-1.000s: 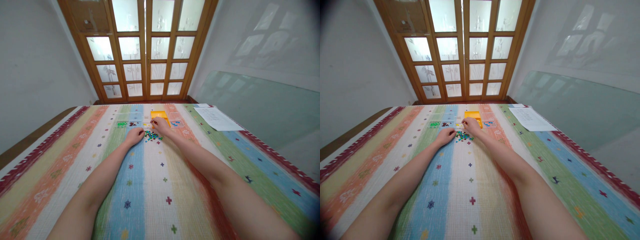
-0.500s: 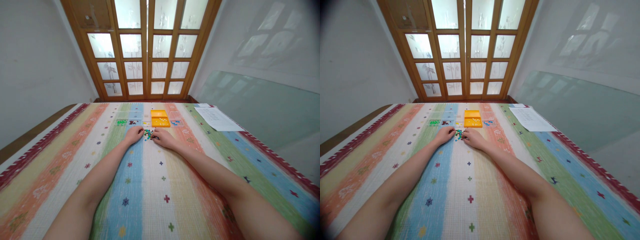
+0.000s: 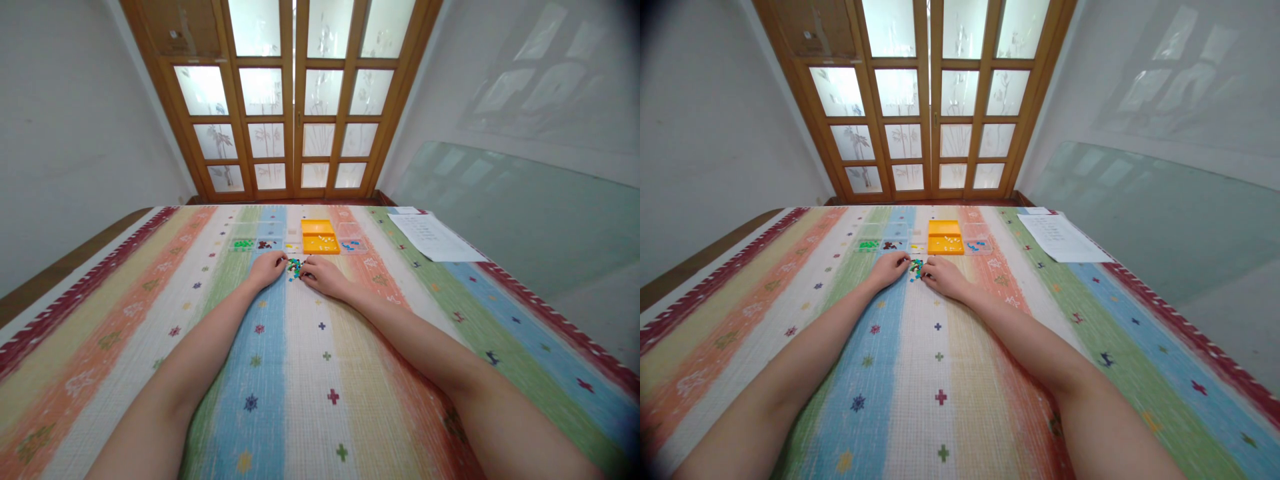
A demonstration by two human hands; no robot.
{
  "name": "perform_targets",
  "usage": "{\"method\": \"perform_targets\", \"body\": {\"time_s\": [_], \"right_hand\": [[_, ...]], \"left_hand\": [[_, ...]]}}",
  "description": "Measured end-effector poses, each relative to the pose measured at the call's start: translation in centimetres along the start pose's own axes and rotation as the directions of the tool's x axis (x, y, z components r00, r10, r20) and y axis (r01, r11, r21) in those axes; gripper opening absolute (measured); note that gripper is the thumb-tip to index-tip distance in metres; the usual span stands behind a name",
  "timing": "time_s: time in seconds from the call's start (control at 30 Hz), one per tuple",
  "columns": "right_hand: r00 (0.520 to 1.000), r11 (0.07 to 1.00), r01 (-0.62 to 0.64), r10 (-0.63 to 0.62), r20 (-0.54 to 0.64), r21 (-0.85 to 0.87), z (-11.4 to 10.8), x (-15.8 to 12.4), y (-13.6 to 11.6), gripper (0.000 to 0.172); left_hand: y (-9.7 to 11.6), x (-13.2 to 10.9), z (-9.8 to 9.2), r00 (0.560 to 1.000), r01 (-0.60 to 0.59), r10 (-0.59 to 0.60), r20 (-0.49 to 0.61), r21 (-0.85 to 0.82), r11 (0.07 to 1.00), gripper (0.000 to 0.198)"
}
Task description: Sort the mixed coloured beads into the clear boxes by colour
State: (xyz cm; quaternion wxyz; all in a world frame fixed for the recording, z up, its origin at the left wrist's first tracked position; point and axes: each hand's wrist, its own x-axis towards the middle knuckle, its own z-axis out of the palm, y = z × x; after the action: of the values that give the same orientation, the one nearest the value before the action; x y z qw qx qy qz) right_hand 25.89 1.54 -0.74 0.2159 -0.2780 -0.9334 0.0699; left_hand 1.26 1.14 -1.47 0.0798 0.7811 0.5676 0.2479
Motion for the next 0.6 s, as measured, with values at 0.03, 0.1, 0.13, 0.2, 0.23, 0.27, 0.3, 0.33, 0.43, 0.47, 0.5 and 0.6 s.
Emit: {"method": "perform_targets", "body": {"time_s": [0.03, 0.1, 0.13, 0.2, 0.23, 0.27, 0.3, 0.33, 0.43, 0.47, 0.5, 0.6], "right_hand": [[1.0, 1.0, 0.003, -0.003, -0.006, 0.0, 0.05, 0.02, 0.04, 0.011], [1.0, 1.0, 0.008, -0.008, -0.011, -0.001, 0.11, 0.06, 0.11, 0.01], [1.0, 1.0, 0.012, -0.012, -0.009, 0.001, 0.13, 0.07, 0.14, 0.01], [1.0, 1.0, 0.018, -0.018, -0.003, 0.005, 0.14, 0.09, 0.17, 0.009], [1.0, 1.0, 0.018, -0.018, -0.001, 0.006, 0.13, 0.09, 0.17, 0.009], [1.0, 1.0, 0.018, -0.018, 0.0, 0.007, 0.12, 0.09, 0.17, 0.009], [1.0, 1.0, 0.016, -0.016, -0.001, 0.008, 0.1, 0.07, 0.17, 0.009], [1.0, 1.0, 0.013, -0.013, -0.003, 0.01, 0.08, 0.04, 0.17, 0.01], [1.0, 1.0, 0.009, -0.009, -0.004, 0.02, -0.04, -0.05, 0.17, 0.011], [1.0, 1.0, 0.01, -0.01, -0.005, 0.02, -0.11, -0.06, 0.18, 0.011], [1.0, 1.0, 0.01, -0.01, -0.007, 0.02, -0.19, -0.01, 0.21, 0.011], [0.999, 0.999, -0.005, 0.006, -0.039, 0.036, -0.57, 0.56, 0.42, 0.009]], "left_hand": [[0.04, -0.01, -0.02, 1.0, 0.003, -0.003, 0.0, 0.004, 1.0, 0.022], [0.12, -0.02, -0.05, 1.0, 0.01, -0.01, 0.003, 0.014, 1.0, 0.022], [0.14, -0.03, -0.06, 1.0, 0.01, -0.01, 0.003, 0.017, 1.0, 0.022], [0.15, -0.03, -0.08, 1.0, 0.003, -0.003, 0.002, 0.019, 1.0, 0.022], [0.14, -0.03, -0.08, 1.0, -0.002, 0.002, 0.001, 0.018, 1.0, 0.022], [0.12, -0.02, -0.07, 1.0, -0.008, 0.008, 0.0, 0.018, 1.0, 0.022], [0.09, -0.02, -0.05, 1.0, -0.011, 0.011, 0.001, 0.017, 1.0, 0.023], [0.06, -0.01, -0.03, 1.0, -0.013, 0.013, 0.001, 0.018, 1.0, 0.023], [-0.04, 0.02, 0.08, 1.0, -0.013, 0.013, -0.005, 0.024, 1.0, 0.024], [-0.08, 0.03, 0.13, 1.0, -0.011, 0.011, -0.011, 0.028, 1.0, 0.024], [-0.12, 0.04, 0.17, 1.0, -0.008, 0.009, -0.017, 0.031, 0.999, 0.024], [-0.2, 0.05, 0.23, 1.0, -0.005, 0.006, -0.025, 0.033, 0.999, 0.022]]}}
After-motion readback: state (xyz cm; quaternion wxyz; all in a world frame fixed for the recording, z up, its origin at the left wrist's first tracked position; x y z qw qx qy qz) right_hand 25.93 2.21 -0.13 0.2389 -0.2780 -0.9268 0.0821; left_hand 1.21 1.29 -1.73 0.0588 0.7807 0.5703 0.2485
